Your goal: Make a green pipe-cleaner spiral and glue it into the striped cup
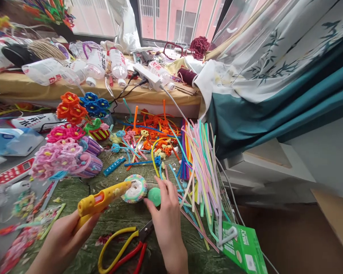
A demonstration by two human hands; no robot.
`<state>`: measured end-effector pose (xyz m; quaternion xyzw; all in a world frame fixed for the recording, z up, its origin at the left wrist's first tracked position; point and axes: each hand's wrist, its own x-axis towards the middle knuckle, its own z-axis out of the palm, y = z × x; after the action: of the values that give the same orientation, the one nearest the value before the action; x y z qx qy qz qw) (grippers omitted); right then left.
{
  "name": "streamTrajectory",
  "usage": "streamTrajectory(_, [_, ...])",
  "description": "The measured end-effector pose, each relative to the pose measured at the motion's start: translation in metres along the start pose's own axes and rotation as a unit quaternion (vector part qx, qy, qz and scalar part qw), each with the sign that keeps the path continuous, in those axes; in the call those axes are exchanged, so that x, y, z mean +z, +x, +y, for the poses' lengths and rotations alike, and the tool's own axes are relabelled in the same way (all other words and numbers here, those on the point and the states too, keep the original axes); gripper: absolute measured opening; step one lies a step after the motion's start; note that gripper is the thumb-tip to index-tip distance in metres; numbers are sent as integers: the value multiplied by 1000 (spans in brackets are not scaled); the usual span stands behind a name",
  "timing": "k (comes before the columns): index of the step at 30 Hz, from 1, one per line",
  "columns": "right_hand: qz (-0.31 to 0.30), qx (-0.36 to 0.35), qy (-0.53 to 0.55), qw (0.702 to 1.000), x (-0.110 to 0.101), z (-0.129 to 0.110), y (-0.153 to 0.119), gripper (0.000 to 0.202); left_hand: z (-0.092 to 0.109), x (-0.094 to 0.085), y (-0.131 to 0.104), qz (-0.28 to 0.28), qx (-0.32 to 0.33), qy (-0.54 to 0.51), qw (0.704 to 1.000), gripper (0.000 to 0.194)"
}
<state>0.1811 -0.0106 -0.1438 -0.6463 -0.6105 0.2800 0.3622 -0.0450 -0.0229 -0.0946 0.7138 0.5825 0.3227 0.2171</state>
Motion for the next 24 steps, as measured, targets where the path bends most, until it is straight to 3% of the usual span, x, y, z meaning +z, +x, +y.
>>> streamTrajectory(3, [-28,-25,40,998,11,-3,4,81,-1,-1,-2,-12,-7,21,1000,30])
streamTrajectory(5, [-41,-16,70,997,21,-7,7,90,-2,-1,-3,-24,-5,37,999,32])
streamTrajectory(11, [-15,2,135,991,40,-21,9,70,0,-2,-3,-15,6,44,999,30])
streamTrajectory(24, [44,-12,114,992,42,-20,3,59,-4,-3,-6,1,35,98,995,42])
